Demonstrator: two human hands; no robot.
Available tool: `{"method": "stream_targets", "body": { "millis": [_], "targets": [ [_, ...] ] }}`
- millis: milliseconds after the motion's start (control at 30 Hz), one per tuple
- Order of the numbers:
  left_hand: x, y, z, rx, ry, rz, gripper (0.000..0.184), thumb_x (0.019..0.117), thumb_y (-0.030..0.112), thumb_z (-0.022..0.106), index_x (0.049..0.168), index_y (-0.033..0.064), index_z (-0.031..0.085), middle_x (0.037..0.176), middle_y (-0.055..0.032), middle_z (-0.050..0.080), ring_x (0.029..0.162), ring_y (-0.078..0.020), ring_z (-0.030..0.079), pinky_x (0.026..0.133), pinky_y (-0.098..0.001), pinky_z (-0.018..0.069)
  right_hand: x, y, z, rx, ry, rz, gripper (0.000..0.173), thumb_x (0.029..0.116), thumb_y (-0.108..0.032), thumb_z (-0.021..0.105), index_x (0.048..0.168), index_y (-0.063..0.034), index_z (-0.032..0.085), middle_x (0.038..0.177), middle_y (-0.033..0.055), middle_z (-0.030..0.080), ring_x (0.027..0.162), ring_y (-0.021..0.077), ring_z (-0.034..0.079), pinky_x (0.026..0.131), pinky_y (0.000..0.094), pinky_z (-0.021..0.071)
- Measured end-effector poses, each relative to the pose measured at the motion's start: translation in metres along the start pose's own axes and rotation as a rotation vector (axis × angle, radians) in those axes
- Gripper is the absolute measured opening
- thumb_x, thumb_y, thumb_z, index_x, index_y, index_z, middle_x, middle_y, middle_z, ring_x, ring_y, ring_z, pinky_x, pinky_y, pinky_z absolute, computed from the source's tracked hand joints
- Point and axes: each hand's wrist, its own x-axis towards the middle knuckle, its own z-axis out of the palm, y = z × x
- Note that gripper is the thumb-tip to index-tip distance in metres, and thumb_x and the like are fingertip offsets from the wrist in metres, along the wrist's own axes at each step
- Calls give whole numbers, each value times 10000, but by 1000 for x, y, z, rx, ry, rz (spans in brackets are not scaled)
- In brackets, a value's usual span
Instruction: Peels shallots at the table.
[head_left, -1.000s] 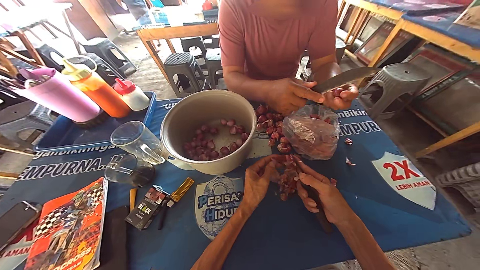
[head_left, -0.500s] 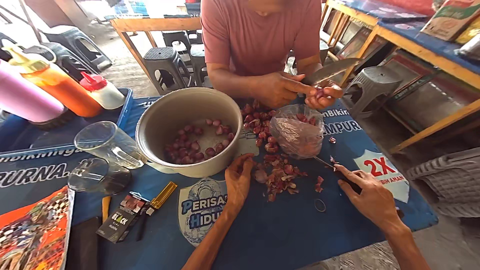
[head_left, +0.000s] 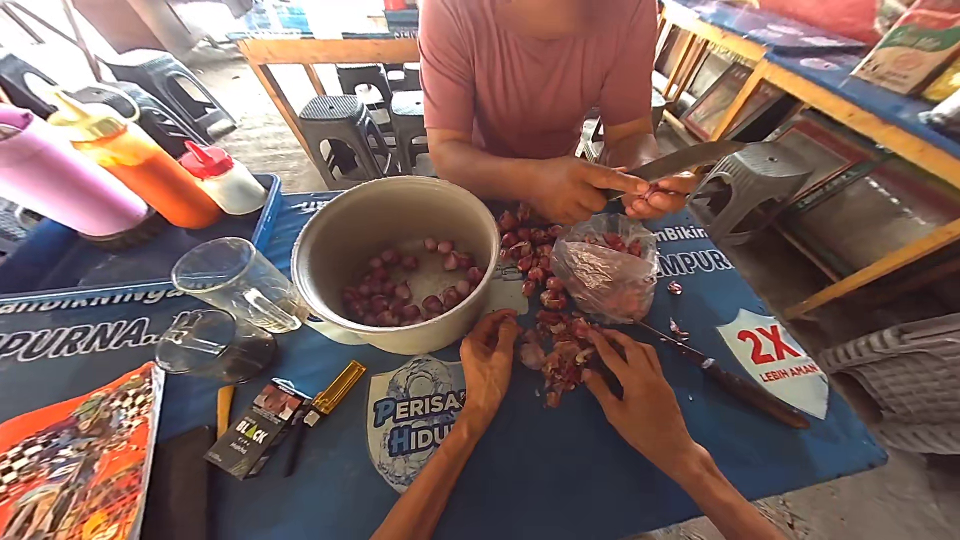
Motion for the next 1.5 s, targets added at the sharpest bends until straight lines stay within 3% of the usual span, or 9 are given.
{"method": "stream_targets", "body": {
  "millis": [133, 433, 533, 667, 767, 900, 1267, 1367, 1500],
  "targets": [
    [1, -2, 2, 17, -3, 15, 231, 1009, 101, 533, 1108, -29, 697, 881, -22, 710, 783, -13, 650, 727, -179, 523, 21, 5, 0, 20, 46, 22, 520, 1017, -404, 535, 1371, -39, 645, 1258, 202, 676, 1122, 409, 635, 918, 529, 529],
    [2, -2, 1, 2, 17, 17, 231, 1007, 102, 533, 1101, -29, 698, 867, -15, 706, 766, -13, 644, 716, -182, 520, 55, 7, 9, -59, 64, 1, 333, 960, -299, 602, 1082, -39, 770, 1060, 182, 724, 1034, 403, 666, 872, 532, 535],
    [2, -2, 1, -7, 28, 12, 231, 1009, 103, 535, 1104, -26, 701, 864, -12, 707, 764, -7, 644, 713, -176, 520, 45, 0, 3, 29, 166, -19, 356, 982, -333, 592, 1057, -37, 774, 1042, 154, 736, 1011, 351, 678, 864, 493, 549],
    [3, -3, 3, -10, 47, 20, 229, 1008, 106, 538, 1099, -28, 701, 862, -10, 706, 761, 0, 639, 710, -170, 516, 6, -28, -5, 208, 58, -75, 326, 964, -362, 625, 1054, -90, 782, 1050, 79, 741, 991, 251, 678, 854, 420, 556],
    [2, -4, 3, -8, 52, 33, 230, 1003, 100, 540, 1099, -33, 702, 866, -19, 707, 761, -4, 639, 708, -170, 515, -10, -26, 1, 221, 33, -58, 459, 932, -470, 651, 1218, -123, 744, 1279, 94, 682, 1183, 275, 621, 963, 443, 522],
    [-1, -3, 4, -13, 64, 19, 238, 1010, 105, 535, 1111, -38, 697, 871, -32, 707, 766, -11, 640, 708, -177, 515, 1, -3, -1, 221, -81, -19, 815, 891, -608, 635, 1484, -61, 528, 1552, 190, 451, 1433, 367, 421, 1129, 532, 400],
    [0, -3, 8, 0, 94, 19, 235, 1014, 118, 543, 1110, -30, 698, 868, -24, 701, 738, -2, 623, 686, -167, 503, 43, -4, 30, 98, -274, -233, 923, 857, -837, 457, 1552, -229, 467, 1618, 167, 362, 1498, 369, 318, 1200, 581, 271],
    [0, -2, 8, -2, 95, 22, 238, 1013, 119, 541, 1109, -31, 699, 865, -26, 702, 743, -5, 631, 696, -173, 514, 50, -8, 40, 120, -261, -301, 776, 961, -760, 364, 1501, -232, 538, 1552, 158, 460, 1461, 361, 383, 1204, 598, 252],
    [0, -4, 8, 6, 94, 30, 246, 1010, 120, 540, 1120, -34, 697, 891, -43, 714, 774, -22, 650, 714, -183, 525, 53, -12, 42, 202, -206, -322, 393, 1070, -367, 460, 1260, -107, 687, 1308, 153, 635, 1244, 336, 567, 1063, 488, 439]
  ]
}}
